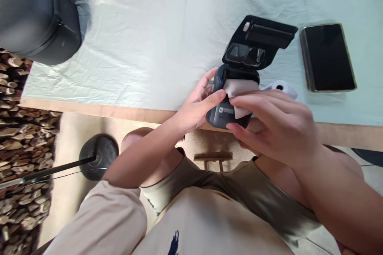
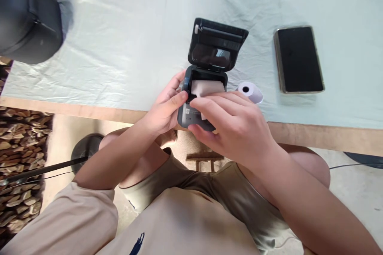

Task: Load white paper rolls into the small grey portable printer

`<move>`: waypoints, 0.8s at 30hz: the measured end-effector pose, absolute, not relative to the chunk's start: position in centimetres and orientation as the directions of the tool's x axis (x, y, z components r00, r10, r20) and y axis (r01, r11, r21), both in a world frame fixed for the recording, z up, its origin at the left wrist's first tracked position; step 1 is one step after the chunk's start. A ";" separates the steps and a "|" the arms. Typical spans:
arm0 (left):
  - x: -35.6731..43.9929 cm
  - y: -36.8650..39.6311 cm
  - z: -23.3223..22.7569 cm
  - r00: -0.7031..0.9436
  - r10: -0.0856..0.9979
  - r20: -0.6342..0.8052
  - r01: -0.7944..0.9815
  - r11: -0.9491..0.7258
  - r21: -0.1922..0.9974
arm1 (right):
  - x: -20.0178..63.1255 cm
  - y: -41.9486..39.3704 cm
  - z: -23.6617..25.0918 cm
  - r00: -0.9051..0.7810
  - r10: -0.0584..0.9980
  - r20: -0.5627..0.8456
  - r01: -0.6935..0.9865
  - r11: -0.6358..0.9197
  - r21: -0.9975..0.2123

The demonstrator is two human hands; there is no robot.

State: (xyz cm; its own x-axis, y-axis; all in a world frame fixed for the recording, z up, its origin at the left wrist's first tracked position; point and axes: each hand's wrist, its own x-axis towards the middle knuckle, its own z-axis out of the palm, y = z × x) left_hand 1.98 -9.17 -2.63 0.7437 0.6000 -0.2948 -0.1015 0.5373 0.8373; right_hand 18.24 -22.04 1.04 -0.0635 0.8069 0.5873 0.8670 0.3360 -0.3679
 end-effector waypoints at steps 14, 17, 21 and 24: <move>1.9 -8.9 -2.5 0.756 0.589 -0.285 -0.049 0.486 0.873 | 18.5 -23.6 1.6 -0.127 0.853 0.505 0.683 0.445 -0.580; 1.8 -8.9 -2.6 0.757 0.588 -0.286 -0.005 0.443 0.897 | 18.7 -23.5 1.8 -0.153 0.861 0.486 0.661 0.455 -0.597; 1.6 -8.4 -3.6 0.783 0.562 -0.268 0.044 0.379 0.924 | 19.2 -23.3 1.4 0.133 0.802 0.582 0.710 0.333 -0.621; 1.5 -8.0 -4.3 0.805 0.554 -0.214 0.041 0.308 0.950 | 19.9 -23.2 0.8 0.337 0.710 0.619 0.782 0.155 -0.603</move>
